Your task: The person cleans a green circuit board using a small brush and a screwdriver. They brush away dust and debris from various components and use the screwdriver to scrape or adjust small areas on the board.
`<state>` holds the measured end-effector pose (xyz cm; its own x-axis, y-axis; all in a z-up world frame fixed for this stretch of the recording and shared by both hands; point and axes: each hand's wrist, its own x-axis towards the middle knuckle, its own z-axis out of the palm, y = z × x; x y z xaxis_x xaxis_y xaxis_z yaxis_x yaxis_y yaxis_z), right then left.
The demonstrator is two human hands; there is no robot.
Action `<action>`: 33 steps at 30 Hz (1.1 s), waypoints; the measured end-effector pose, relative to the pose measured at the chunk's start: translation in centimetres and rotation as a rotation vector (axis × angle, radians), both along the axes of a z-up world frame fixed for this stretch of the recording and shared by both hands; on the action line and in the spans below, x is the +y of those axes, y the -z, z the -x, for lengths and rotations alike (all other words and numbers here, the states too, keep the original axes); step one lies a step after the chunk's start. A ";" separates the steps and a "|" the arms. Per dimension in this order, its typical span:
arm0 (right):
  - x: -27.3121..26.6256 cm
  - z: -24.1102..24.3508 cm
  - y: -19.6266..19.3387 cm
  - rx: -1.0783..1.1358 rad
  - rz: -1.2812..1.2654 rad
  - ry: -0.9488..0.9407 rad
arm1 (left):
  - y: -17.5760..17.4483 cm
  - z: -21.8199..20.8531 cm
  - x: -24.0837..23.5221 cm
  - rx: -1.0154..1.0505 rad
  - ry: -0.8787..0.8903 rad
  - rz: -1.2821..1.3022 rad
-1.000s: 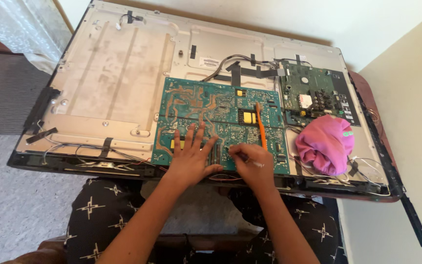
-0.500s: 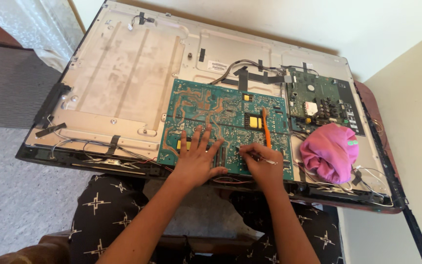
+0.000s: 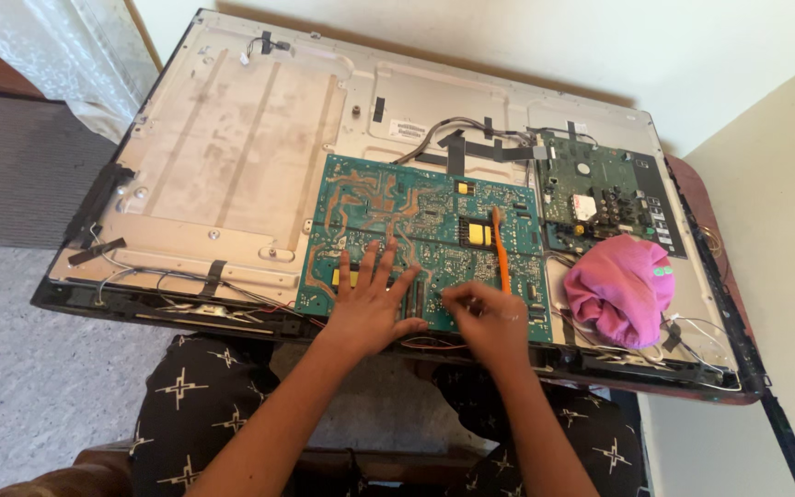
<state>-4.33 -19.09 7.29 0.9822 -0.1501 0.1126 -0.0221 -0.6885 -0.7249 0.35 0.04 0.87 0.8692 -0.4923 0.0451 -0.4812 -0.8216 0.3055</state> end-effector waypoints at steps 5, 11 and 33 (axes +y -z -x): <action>-0.2 0.1 0.8 -0.156 -0.057 -0.037 | 0.3 0.1 0.0 -0.007 -0.016 0.020; -0.6 -0.3 1.0 -0.140 -0.149 -0.047 | -0.2 0.1 0.1 -0.020 -0.010 0.010; -5.7 0.2 0.1 -0.302 -0.533 -0.037 | 0.1 0.0 0.0 0.020 -0.003 -0.003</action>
